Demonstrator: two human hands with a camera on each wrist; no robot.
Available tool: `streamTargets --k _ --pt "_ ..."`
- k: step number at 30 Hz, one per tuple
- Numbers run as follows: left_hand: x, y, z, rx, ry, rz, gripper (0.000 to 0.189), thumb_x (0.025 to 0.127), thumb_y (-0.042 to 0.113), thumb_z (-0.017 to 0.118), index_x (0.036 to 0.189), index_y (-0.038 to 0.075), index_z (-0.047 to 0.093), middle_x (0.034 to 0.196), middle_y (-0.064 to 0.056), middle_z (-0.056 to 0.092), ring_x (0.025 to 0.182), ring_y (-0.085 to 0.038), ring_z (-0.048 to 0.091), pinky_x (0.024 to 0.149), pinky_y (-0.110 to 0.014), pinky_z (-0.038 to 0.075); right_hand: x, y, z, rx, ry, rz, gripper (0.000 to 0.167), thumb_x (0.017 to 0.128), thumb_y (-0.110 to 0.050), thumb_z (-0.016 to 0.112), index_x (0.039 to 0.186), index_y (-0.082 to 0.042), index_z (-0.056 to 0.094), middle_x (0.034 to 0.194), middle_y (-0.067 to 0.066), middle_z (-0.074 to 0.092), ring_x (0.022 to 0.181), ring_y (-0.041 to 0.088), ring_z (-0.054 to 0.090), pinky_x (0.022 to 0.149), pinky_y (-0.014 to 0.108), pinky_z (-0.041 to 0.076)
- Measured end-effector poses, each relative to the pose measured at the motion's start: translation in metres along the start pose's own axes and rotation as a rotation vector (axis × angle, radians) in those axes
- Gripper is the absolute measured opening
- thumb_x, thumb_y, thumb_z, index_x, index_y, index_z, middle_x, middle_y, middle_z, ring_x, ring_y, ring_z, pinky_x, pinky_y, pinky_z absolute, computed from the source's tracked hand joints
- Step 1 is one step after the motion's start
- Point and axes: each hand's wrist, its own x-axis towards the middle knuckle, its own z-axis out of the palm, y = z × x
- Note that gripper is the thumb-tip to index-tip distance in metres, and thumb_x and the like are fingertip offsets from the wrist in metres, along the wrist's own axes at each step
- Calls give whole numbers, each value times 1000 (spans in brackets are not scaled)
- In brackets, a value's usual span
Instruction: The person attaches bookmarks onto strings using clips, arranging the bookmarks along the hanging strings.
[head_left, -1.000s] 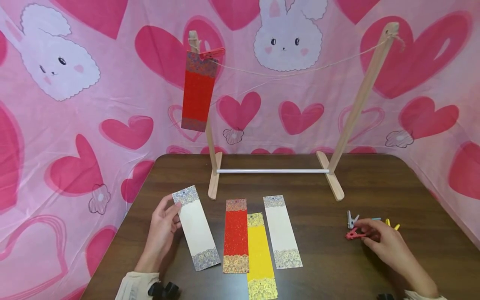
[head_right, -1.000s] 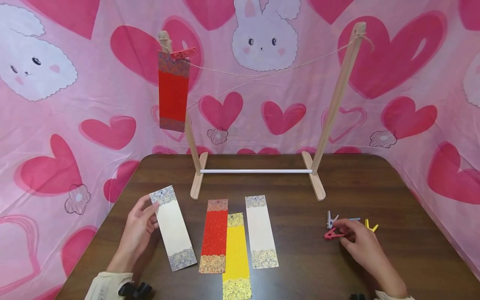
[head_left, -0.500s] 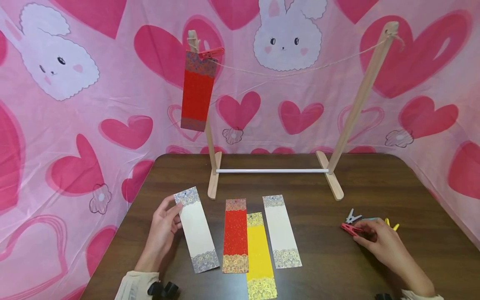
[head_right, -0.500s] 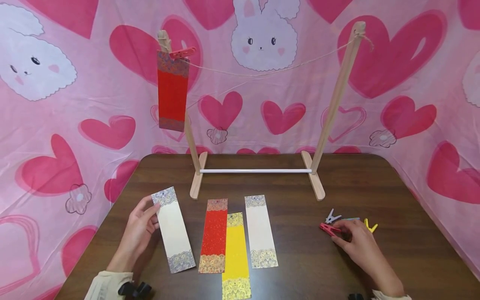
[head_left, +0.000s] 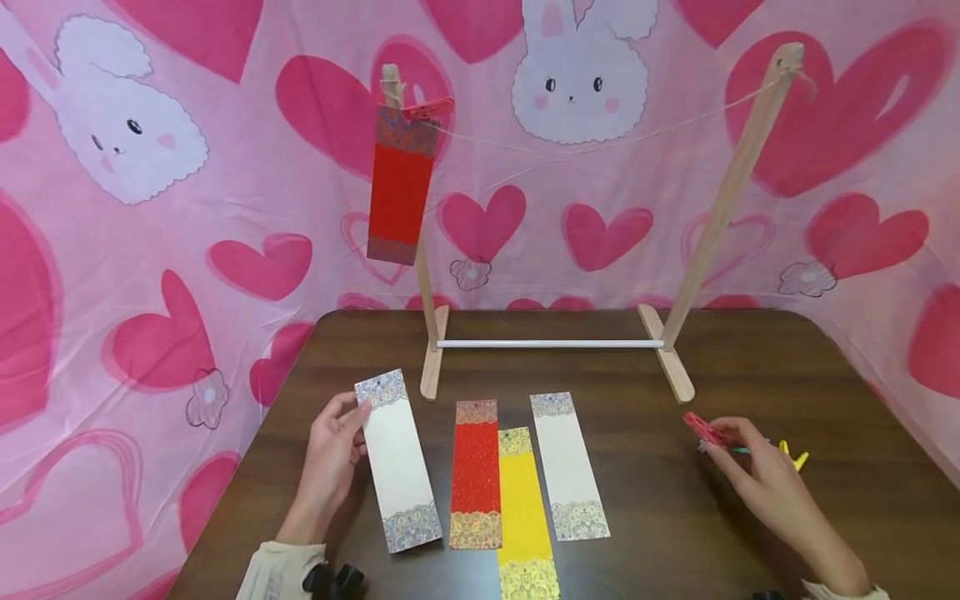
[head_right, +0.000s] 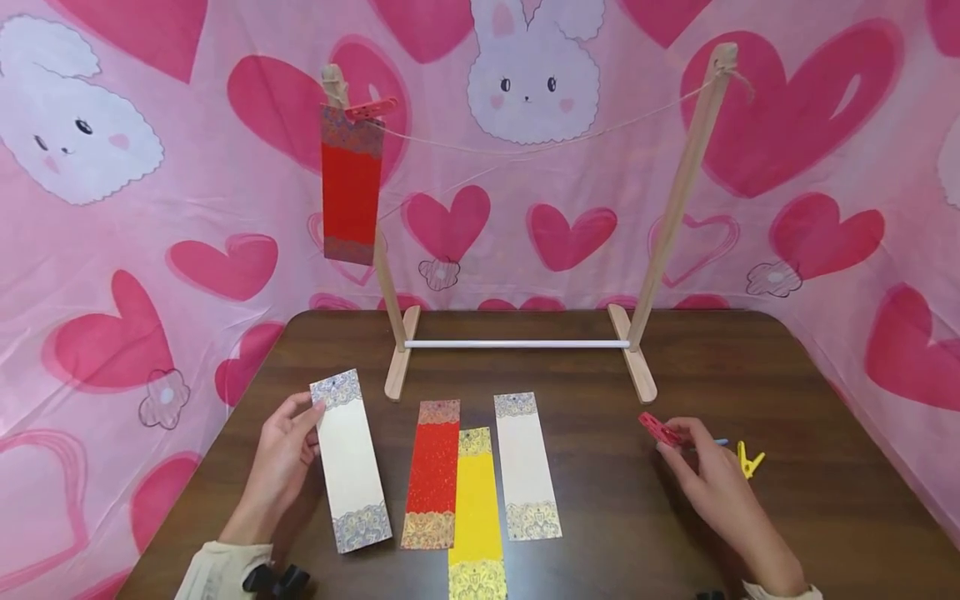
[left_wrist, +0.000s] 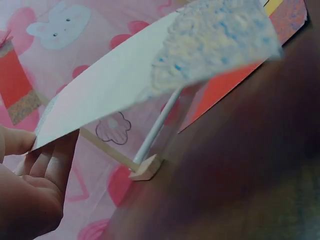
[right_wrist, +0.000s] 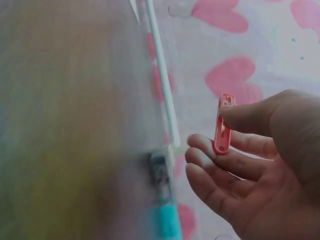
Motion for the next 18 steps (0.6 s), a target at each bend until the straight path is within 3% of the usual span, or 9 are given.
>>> streamTargets --k 3,8,11,15,18 --pt "0 6 5 44 6 38 17 101 15 60 112 5 50 69 3 67 53 -9 59 50 -21 49 8 -11 -4 -23 23 -73 31 86 0 74 115 -8 65 97 4 70 85 -8 56 74 7 42" --pt "-1 22 15 165 -21 158 18 100 9 59 114 1 52 74 3 70 58 -12 64 54 -27 53 19 -25 -16 -93 63 -146 34 83 -2 77 115 -10 68 98 1 67 84 -7 53 73 8 39" --pt "1 32 21 221 -37 226 19 99 8 60 115 -1 55 76 3 71 60 -11 64 55 -28 55 27 -33 -24 -98 77 -168 47 77 1 81 120 -8 65 93 0 67 79 -6 55 69 8 41" --pt "5 43 26 266 -49 266 20 98 9 62 114 -2 56 77 3 72 63 -10 63 56 -29 56 36 -43 -33 -82 92 -194 65 68 6 85 127 -5 60 88 1 69 73 -5 58 62 11 43" --pt "8 46 27 312 -58 283 20 98 9 62 113 -3 57 75 4 71 62 -9 61 57 -29 57 41 -48 -37 -92 108 -190 65 65 5 87 124 -7 62 87 1 70 73 -4 58 56 14 40"
